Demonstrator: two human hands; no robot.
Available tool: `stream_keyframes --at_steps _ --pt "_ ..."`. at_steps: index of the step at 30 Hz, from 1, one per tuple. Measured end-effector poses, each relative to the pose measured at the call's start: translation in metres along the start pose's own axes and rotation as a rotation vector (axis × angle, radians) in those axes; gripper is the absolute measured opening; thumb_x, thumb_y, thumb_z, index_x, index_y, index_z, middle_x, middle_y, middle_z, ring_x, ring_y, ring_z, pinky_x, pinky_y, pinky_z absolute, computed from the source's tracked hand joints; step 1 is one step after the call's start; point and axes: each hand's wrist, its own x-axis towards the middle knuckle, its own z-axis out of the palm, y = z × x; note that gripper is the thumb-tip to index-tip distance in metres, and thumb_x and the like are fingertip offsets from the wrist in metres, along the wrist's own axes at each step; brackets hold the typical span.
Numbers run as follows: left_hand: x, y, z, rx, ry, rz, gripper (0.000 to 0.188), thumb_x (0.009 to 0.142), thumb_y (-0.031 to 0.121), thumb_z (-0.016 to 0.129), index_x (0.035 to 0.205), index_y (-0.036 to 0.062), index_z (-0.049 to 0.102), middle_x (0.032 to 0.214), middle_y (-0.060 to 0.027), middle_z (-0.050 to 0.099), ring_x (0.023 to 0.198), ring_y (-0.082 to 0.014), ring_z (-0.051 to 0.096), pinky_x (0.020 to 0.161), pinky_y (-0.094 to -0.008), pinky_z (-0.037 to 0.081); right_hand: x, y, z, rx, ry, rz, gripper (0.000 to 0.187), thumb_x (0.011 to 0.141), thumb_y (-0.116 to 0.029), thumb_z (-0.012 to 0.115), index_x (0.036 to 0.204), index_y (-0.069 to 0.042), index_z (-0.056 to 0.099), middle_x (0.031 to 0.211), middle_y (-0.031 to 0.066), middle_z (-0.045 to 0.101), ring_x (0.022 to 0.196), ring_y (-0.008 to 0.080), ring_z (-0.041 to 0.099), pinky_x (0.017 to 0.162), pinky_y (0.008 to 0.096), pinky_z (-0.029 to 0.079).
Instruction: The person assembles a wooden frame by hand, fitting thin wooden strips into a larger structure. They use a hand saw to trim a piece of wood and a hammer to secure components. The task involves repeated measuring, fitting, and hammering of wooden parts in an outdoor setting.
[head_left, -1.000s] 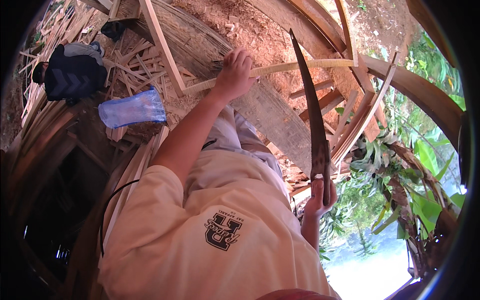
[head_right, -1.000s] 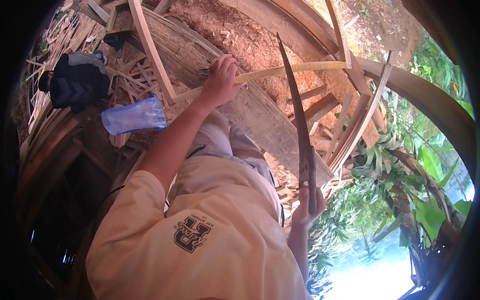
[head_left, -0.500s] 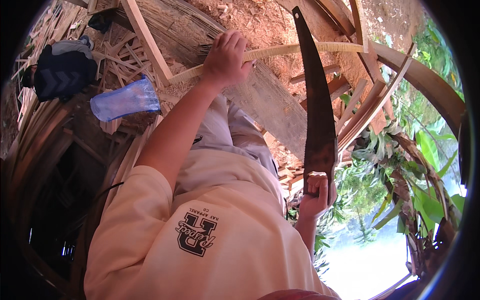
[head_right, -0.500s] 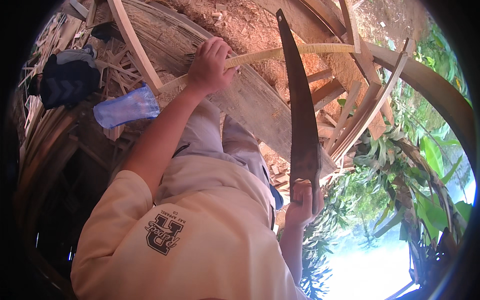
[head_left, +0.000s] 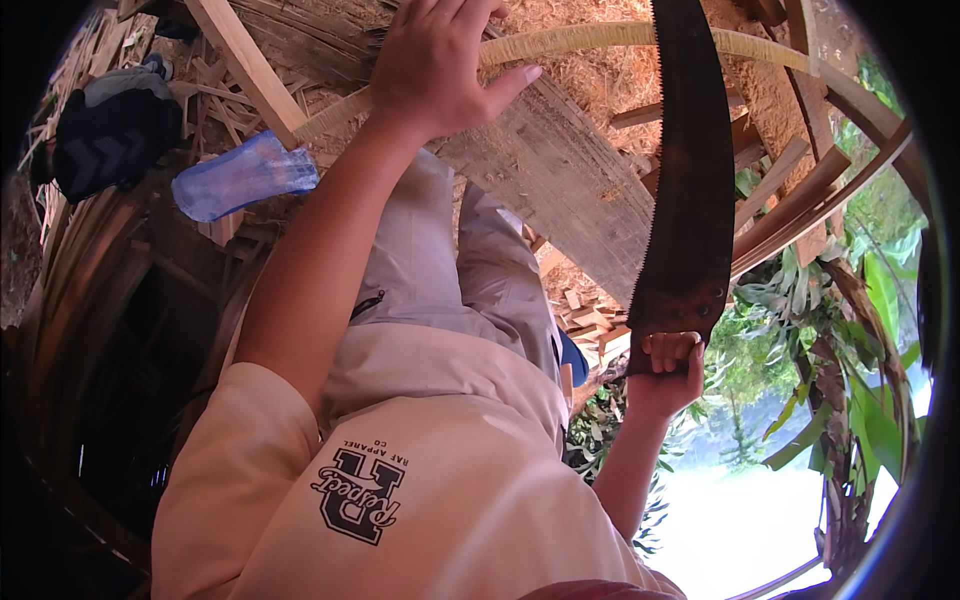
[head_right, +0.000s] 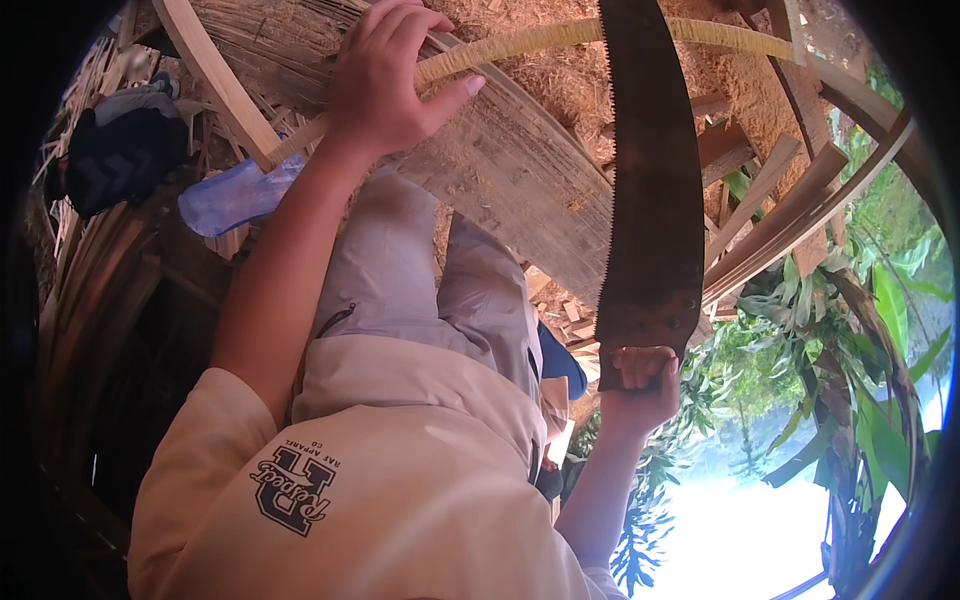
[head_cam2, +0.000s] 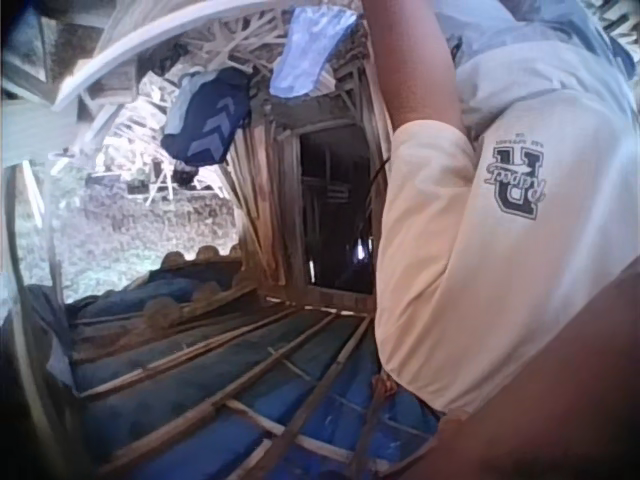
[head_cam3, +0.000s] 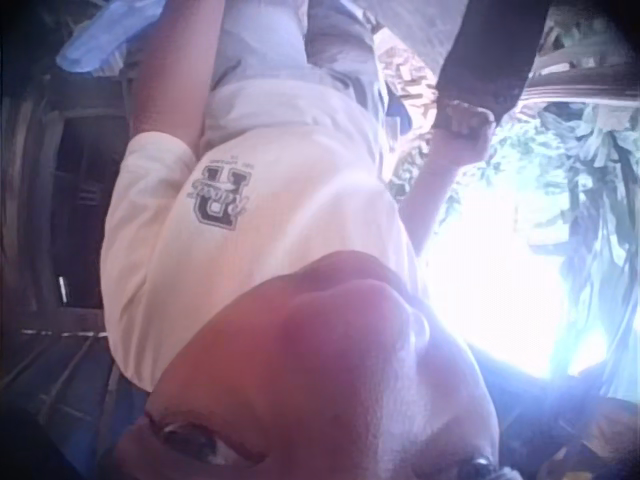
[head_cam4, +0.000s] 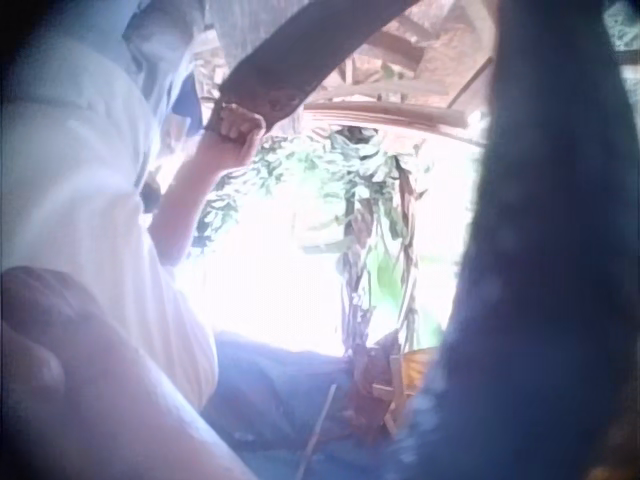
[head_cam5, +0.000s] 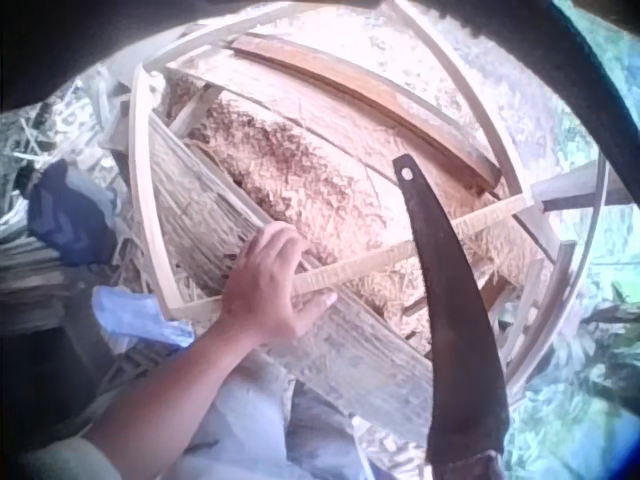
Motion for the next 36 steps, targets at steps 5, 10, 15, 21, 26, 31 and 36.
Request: stream_keyframes --at_steps 5,10,15,21,26,31,36 --pt "-0.001 -0.008 0.004 -0.097 0.065 0.087 0.051 0.079 0.04 0.076 0.111 0.0016 0.062 0.111 -0.0187 0.064 0.119 -0.0377 0.057 0.105 -0.0487 0.043 0.014 0.014 -0.015 0.121 0.094 0.054 0.03 0.105 -0.029 0.052 0.079 -0.015 0.049 0.065 -0.0036 0.035 0.059 0.0124 0.038 0.071 0.0341 0.037" --pt "0.0 -0.005 -0.003 -0.182 0.03 0.116 0.043 0.081 0.037 0.073 0.106 0.0029 0.066 0.103 -0.017 0.067 0.114 -0.0379 0.06 0.103 -0.0482 0.045 0.017 0.025 -0.021 0.17 0.12 0.053 0.031 0.105 -0.03 0.052 0.077 -0.017 0.049 0.065 -0.0037 0.034 0.058 0.0131 0.038 0.07 0.0353 0.037" --pt "0.001 -0.004 0.005 -0.136 -0.01 0.146 0.036 0.087 0.032 0.07 0.103 -0.0003 0.068 0.103 -0.0205 0.067 0.112 -0.0377 0.06 0.1 -0.0471 0.047 -0.003 0.014 -0.008 -0.19 0.046 -0.122 0.033 0.108 -0.032 0.05 0.08 -0.015 0.046 0.064 -0.0043 0.035 0.058 0.011 0.036 0.072 0.035 0.037" --pt "0.037 0.021 -0.011 0.006 -0.434 -0.142 0.035 0.086 0.031 0.071 0.096 -0.0029 0.071 0.102 -0.0253 0.07 0.1 -0.0392 0.067 0.091 -0.0478 0.053 -0.045 -0.028 0.005 -0.491 -0.252 -0.37 0.035 0.107 -0.03 0.05 0.078 -0.012 0.044 0.065 -0.0001 0.038 0.057 0.0148 0.037 0.072 0.0364 0.039" --pt "0.03 0.008 0.012 -0.067 -0.287 -0.153 0.031 0.08 0.029 0.072 0.085 -0.0018 0.071 0.085 -0.0253 0.071 0.084 -0.0409 0.071 0.08 -0.0499 0.056 -0.034 -0.017 0.073 -0.866 -0.333 -0.761 0.034 0.104 -0.028 0.054 0.077 -0.007 0.047 0.065 0.0029 0.043 0.058 0.0148 0.039 0.065 0.0362 0.04" --pt "0.031 0.001 0.026 -0.069 -0.219 -0.093 0.029 0.079 0.029 0.07 0.079 0.0 0.072 0.076 -0.0254 0.069 0.077 -0.0422 0.071 0.077 -0.0495 0.057 0.063 0.03 0.105 -0.869 -0.355 -0.823 0.037 0.099 -0.031 0.061 0.087 0.004 0.06 0.069 0.0084 0.057 0.06 0.0157 0.051 0.06 0.0316 0.042" --pt "0.027 -0.001 0.026 -0.013 -0.352 -0.127 0.033 0.082 0.034 0.074 0.091 0.0023 0.074 0.082 -0.0187 0.072 0.09 -0.035 0.072 0.094 -0.0452 0.052 0.124 0.063 0.132 -0.811 -0.425 -0.863 0.043 0.099 -0.033 0.063 0.09 0.009 0.067 0.071 0.01 0.064 0.062 0.0146 0.057 0.057 0.0276 0.043"
